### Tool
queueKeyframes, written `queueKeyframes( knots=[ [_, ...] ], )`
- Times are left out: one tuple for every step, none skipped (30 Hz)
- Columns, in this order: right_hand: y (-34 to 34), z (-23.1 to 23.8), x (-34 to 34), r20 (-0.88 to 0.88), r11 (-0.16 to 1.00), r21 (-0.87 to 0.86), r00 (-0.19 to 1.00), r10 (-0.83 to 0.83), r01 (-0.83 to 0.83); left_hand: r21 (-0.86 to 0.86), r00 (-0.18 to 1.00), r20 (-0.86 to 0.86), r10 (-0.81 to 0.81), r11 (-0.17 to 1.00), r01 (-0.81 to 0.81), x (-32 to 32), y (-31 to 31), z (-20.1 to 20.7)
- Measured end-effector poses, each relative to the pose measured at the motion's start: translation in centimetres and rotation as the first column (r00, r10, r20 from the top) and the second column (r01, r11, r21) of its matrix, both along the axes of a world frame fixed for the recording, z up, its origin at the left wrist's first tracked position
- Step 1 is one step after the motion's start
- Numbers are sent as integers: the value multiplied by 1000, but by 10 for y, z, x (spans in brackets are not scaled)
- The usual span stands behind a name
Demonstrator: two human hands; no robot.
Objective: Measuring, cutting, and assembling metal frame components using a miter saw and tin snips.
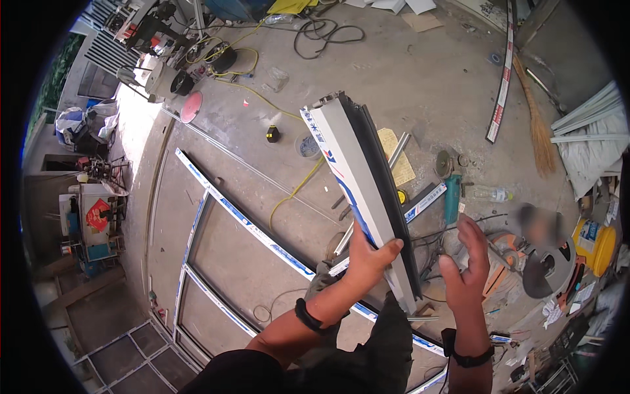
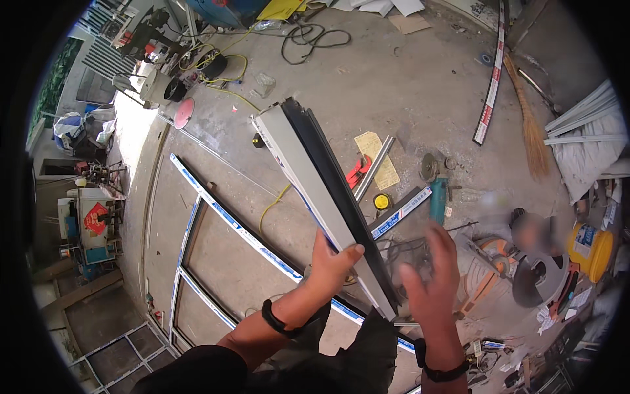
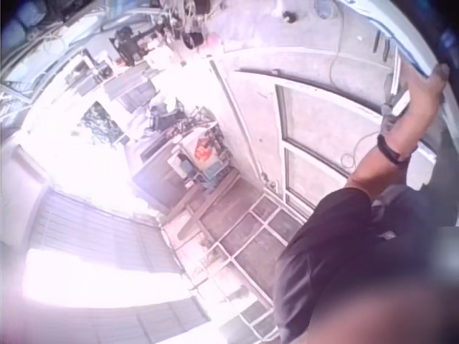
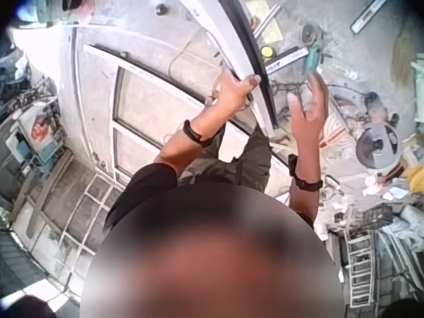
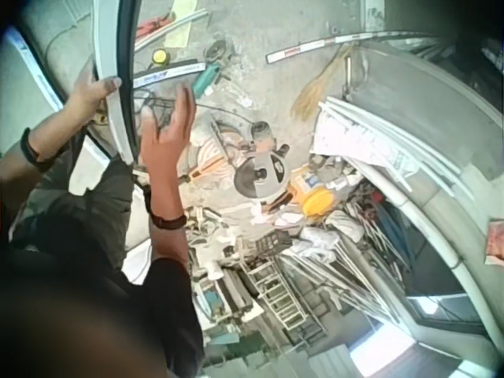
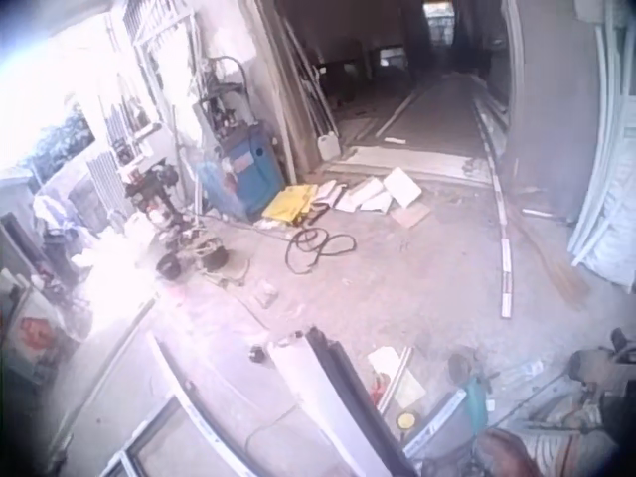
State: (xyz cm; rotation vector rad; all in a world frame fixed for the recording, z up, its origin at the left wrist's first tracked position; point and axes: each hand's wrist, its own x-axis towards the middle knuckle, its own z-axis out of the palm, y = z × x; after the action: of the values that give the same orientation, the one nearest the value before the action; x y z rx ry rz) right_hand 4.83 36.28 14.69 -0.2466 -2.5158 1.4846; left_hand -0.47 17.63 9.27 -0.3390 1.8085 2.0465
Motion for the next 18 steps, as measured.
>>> queueKeyframes(
  knots=[
    [-15,21,-20,-18,998,34,999,44,-43,-13,999,-35,-18,1000,17,4,-3,5],
    [-30,35,-38,-120,995,57,989,89,-82,-23,997,-62,-52,998,50,5,-8,10],
    [-42,43,-50,-163,987,119,978,128,-109,-34,996,-77,-54,998,51,10,-10,14],
    [-52,50,-60,-167,983,147,977,131,-107,-65,989,-106,-104,993,98,13,-11,11],
    [-59,50,-67,-213,976,206,970,117,-72,-94,978,-132,-161,984,149,16,-10,5],
    [-63,54,-72,-230,962,272,967,107,-42,-210,949,-214,-233,959,188,18,-8,10],
    [-65,56,-75,-245,942,334,964,99,-11,-197,948,-211,-239,960,199,17,-5,17],
    [-68,56,-77,-240,940,341,966,95,-7,-150,952,-218,-213,972,183,15,-2,30],
    [-70,53,-77,-279,951,306,959,44,45,-102,957,-224,-186,981,167,13,-1,36],
    [-70,50,-77,-315,958,268,949,-8,97,-124,957,-176,-231,970,211,16,-4,32],
    [-70,48,-79,-313,956,276,950,-10,101,-116,956,-175,-234,970,216,16,-5,26],
    [-68,46,-80,-339,957,255,940,-48,140,-191,930,-238,-280,952,237,16,-6,19],
    [-67,45,-81,-364,956,233,928,-85,179,-267,897,-297,-328,930,251,16,-6,14],
    [-62,45,-81,-354,946,292,935,-33,144,-261,896,-297,-330,931,256,16,-6,10],
    [-61,44,-79,-352,943,297,935,-35,147,-262,893,-303,-331,930,256,17,-6,7],
    [-62,40,-76,-306,970,224,952,-21,94,-262,891,-309,-333,930,256,18,-5,4],
    [-62,35,-75,-260,988,145,966,-4,43,-264,888,-315,-334,930,256,19,-5,1],
    [-62,31,-76,-310,976,206,951,-8,76,-266,886,-322,-335,930,256,20,-5,-3]
  ],
)
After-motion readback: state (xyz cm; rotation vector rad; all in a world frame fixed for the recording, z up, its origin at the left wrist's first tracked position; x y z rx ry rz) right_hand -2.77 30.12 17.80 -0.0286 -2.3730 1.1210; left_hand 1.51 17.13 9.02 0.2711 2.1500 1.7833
